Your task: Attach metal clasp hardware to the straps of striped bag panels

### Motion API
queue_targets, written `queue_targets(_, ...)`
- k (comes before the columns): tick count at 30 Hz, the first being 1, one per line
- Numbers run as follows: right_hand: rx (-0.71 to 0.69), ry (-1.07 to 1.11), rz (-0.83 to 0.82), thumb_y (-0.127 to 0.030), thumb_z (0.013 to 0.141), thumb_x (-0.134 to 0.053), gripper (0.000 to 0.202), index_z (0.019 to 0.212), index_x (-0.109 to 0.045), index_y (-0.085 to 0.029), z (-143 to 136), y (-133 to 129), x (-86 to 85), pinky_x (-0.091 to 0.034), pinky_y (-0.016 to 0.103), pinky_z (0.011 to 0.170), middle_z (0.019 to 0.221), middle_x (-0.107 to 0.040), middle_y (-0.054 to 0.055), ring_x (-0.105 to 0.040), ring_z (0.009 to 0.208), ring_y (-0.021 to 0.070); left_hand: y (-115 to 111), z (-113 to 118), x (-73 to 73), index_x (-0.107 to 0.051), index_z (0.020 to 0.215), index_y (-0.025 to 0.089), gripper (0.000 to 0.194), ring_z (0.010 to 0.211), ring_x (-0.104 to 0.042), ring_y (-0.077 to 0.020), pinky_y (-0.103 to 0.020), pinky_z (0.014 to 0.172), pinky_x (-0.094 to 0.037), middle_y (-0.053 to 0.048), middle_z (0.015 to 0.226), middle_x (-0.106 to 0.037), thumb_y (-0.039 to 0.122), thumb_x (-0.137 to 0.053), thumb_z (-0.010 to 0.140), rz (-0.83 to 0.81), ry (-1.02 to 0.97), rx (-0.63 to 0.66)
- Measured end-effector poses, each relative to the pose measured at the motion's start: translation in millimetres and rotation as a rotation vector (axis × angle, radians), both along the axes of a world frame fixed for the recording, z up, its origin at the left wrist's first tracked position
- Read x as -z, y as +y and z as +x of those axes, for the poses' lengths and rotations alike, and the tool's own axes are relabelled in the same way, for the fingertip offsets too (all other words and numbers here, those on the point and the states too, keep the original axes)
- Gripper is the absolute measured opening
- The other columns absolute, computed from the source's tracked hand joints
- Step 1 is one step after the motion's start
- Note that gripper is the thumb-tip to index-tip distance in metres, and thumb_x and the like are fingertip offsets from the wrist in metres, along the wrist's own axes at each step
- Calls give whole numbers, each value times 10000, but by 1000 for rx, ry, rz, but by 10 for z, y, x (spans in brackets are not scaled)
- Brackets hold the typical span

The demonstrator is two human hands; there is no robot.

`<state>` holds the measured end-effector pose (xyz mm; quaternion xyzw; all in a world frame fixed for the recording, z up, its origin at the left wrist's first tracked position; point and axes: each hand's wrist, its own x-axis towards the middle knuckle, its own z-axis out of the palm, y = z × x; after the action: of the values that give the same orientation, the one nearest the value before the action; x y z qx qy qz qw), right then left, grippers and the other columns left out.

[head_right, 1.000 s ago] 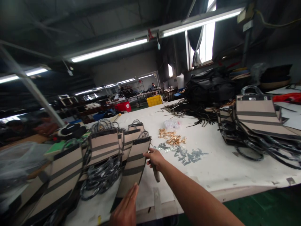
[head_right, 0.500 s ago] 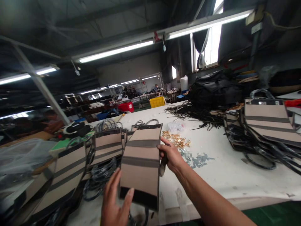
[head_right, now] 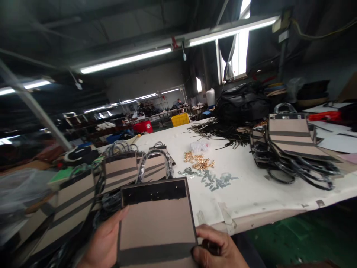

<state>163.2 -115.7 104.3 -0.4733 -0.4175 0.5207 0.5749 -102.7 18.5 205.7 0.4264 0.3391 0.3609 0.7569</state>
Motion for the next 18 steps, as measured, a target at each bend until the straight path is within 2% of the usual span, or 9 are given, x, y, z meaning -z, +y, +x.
queue_targets(2,89,-111,45,-688,751,-814,746,1359,-732,-265,132,-36,-166,-550,340,723,832,-696,42,-575,707,196,-122,8,-150,-777,1198,182,413,1219,-709,-392,-546,1130,-502,-128,1180,-805,384,-796,838,35,-14,-61)
queue_targets(3,119,-162,83,-697,760,-806,855,1482,-630,-277,204,-46,-279,-538,330,690,843,-696,40,-550,693,189,-170,9,-245,-753,1254,197,447,1201,-719,-385,-540,1110,-518,-121,1187,-803,362,-808,841,56,8,-74)
queue_targets(5,124,-237,192,-745,768,-773,1023,1623,-443,-292,331,-47,-519,-537,339,678,982,-728,74,-540,694,189,-243,8,-449,-690,1361,228,534,1143,-745,-368,-525,1049,-561,-112,1181,-803,338,-820,855,78,102,-51)
queue_targets(8,6,-282,293,-763,718,-804,1090,1631,-433,-298,415,-29,-743,-575,391,814,1340,-676,148,-653,880,253,-293,5,-675,-642,1417,247,575,1045,-773,-326,-465,958,-603,-102,1137,-805,311,-822,874,123,272,55)
queue_targets(10,-89,-236,271,-709,723,-837,1048,1612,-467,-297,393,-31,-706,-552,428,968,1423,-640,140,-661,1126,327,-286,6,-698,-660,1386,234,531,982,-778,-290,-411,916,-605,-98,1102,-803,315,-817,886,154,344,133)
queue_targets(11,-114,-191,240,-683,739,-838,1019,1608,-474,-292,366,-45,-629,-532,438,1016,1406,-652,132,-641,1203,345,-272,10,-664,-673,1361,224,504,940,-776,-271,-386,887,-604,-97,1077,-802,330,-815,890,156,366,173)
queue_targets(13,-112,-103,140,-655,768,-828,966,1591,-498,-273,298,-105,-392,-524,434,1033,1334,-692,122,-640,1224,348,-227,31,-513,-693,1312,199,478,861,-763,-236,-340,823,-593,-91,1014,-797,370,-822,884,130,399,255)
queue_targets(15,-100,-70,41,-653,783,-811,853,1497,-610,-231,233,-210,-111,-550,411,979,1233,-730,118,-670,1140,339,-174,87,-287,-698,1289,179,509,827,-746,-217,-312,784,-575,-87,981,-790,406,-845,857,95,425,343)
queue_targets(18,-152,-58,-73,-643,798,-796,627,1216,-779,-175,172,-410,242,-576,362,857,1066,-762,99,-694,985,313,-79,264,83,-698,1296,167,570,889,-735,-227,-314,822,-557,-90,1035,-785,449,-861,828,65,454,488)
